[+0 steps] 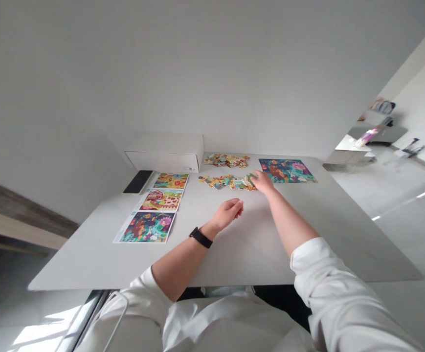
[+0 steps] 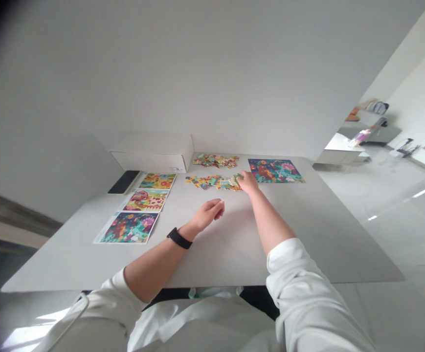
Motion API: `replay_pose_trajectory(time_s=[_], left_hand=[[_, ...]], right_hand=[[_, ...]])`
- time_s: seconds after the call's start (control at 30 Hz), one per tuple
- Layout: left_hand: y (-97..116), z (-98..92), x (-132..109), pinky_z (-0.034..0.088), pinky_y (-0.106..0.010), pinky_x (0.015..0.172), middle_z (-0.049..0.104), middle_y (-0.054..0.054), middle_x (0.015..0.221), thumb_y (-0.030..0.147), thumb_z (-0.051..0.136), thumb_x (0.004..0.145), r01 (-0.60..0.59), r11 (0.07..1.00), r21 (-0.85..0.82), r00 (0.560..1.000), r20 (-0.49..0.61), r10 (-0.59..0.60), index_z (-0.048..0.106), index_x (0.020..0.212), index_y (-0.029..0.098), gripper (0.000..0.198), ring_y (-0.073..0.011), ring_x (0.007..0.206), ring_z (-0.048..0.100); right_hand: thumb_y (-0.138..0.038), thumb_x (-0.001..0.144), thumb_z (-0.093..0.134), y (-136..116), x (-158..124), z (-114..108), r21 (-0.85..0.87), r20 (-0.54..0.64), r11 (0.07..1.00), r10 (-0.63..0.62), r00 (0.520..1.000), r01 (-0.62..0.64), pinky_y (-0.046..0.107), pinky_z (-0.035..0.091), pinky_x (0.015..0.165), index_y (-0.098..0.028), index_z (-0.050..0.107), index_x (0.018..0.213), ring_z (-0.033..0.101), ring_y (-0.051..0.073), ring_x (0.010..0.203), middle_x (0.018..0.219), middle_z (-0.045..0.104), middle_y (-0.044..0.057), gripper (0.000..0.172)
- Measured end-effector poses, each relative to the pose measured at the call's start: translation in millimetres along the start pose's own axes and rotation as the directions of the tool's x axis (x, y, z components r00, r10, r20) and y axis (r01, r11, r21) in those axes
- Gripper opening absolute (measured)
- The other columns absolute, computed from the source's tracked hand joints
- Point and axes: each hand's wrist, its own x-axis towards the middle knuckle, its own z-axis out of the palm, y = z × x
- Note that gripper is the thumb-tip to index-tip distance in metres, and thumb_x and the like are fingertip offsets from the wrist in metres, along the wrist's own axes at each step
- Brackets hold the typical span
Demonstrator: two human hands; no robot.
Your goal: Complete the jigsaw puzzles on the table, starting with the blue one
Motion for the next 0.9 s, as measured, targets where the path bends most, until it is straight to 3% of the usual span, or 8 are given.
replay_pose_trajectory(time_s=[0.07, 0.13, 0.23, 0.33, 0.4, 0.57, 0.77, 0.9], left_hand=[[-13, -18.7, 11, 0.035, -0.023, 0.051, 0.054, 0.002, 0.064, 0.073, 0.064, 0.089, 0.076, 0.990, -0.115, 0.991, -0.098, -0.088, 0.057, 0.073, 0.019, 0.056, -0.0092, 0.053, 0.045], [-19, -28.7, 16, 0.032, -0.022, 0.048, 0.054, 0.002, 0.067, 0.070, 0.069, 0.087, 0.127, 0.965, -0.230, 0.979, -0.125, -0.159, 0.058, 0.075, 0.019, 0.053, -0.0086, 0.053, 0.044], [-19, -34.3, 17, 0.031, -0.020, 0.047, 0.055, 0.002, 0.070, 0.066, 0.074, 0.084, 0.155, 0.925, -0.346, 0.975, -0.098, -0.200, 0.059, 0.078, 0.019, 0.050, -0.0085, 0.055, 0.046], [-14, -40.1, 18, 0.029, -0.018, 0.046, 0.056, 0.001, 0.072, 0.062, 0.078, 0.082, 0.170, 0.903, -0.395, 0.976, -0.058, -0.210, 0.060, 0.079, 0.018, 0.047, -0.0077, 0.056, 0.047], [-12, -46.6, 20, 0.027, -0.018, 0.046, 0.056, 0.001, 0.072, 0.058, 0.080, 0.080, 0.176, 0.881, -0.438, 0.975, -0.048, -0.219, 0.060, 0.079, 0.018, 0.045, -0.0068, 0.054, 0.045], [-17, -58.3, 25, 0.021, -0.019, 0.043, 0.052, 0.004, 0.069, 0.049, 0.085, 0.075, 0.175, 0.819, -0.547, 0.956, -0.104, -0.274, 0.057, 0.077, 0.019, 0.041, -0.0056, 0.050, 0.041], [-24, -46.9, 23, 0.039, -0.019, 0.048, 0.063, 0.002, 0.079, 0.055, 0.093, 0.070, 0.212, 0.782, -0.586, 0.959, -0.028, -0.281, 0.063, 0.088, 0.018, 0.051, -0.0065, 0.058, 0.055], [-26, -40.7, 18, 0.049, -0.020, 0.058, 0.072, -0.003, 0.093, 0.055, 0.094, 0.072, 0.190, 0.824, -0.534, 0.967, -0.044, -0.251, 0.068, 0.101, 0.017, 0.054, -0.0089, 0.069, 0.065]], right_hand=[[-0.028, 0.082, 0.078, -4, 8, 2, -0.027, 0.071, 1.000, 0.006, 0.997, -0.004, 0.042, 0.056, 0.102, -0.021, 0.080, 0.108, 0.076, 0.032, 0.112, 0.117, 0.081, 0.015, 0.027], [-0.024, 0.073, 0.085, -6, 13, 3, -0.040, 0.105, 0.999, 0.021, 0.994, -0.017, 0.042, 0.057, 0.098, -0.022, 0.080, 0.095, 0.077, 0.034, 0.108, 0.109, 0.082, 0.014, 0.022], [-0.023, 0.066, 0.091, -4, 14, 0, -0.008, 0.088, 0.999, 0.043, 0.995, -0.043, 0.042, 0.056, 0.097, -0.022, 0.079, 0.087, 0.076, 0.034, 0.107, 0.102, 0.082, 0.012, 0.024], [-0.029, 0.064, 0.091, 3, 8, -10, 0.159, 0.058, 0.981, 0.098, 0.993, -0.106, 0.042, 0.057, 0.092, -0.021, 0.075, 0.081, 0.075, 0.030, 0.097, 0.089, 0.080, 0.008, 0.024], [-0.035, 0.065, 0.090, 9, -1, -20, 0.367, 0.100, 0.913, 0.151, 0.983, -0.178, 0.039, 0.057, 0.081, -0.021, 0.072, 0.080, 0.073, 0.025, 0.084, 0.081, 0.076, 0.005, 0.028], [-0.050, 0.066, 0.091, 13, -45, -40, 0.766, 0.194, 0.596, 0.140, 0.971, -0.240, 0.031, 0.051, 0.062, -0.025, 0.063, 0.083, 0.064, 0.017, 0.066, 0.074, 0.071, 0.000, 0.041], [-0.057, 0.056, 0.096, -17, -112, -19, 0.870, 0.285, 0.385, 0.117, 0.951, -0.308, 0.028, 0.048, 0.058, -0.027, 0.062, 0.084, 0.066, 0.018, 0.067, 0.075, 0.071, -0.001, 0.053], [-0.058, 0.051, 0.098, -32, -131, 3, 0.878, 0.256, 0.377, 0.146, 0.956, -0.293, 0.026, 0.047, 0.058, -0.026, 0.065, 0.087, 0.068, 0.017, 0.070, 0.079, 0.072, -0.002, 0.058]])
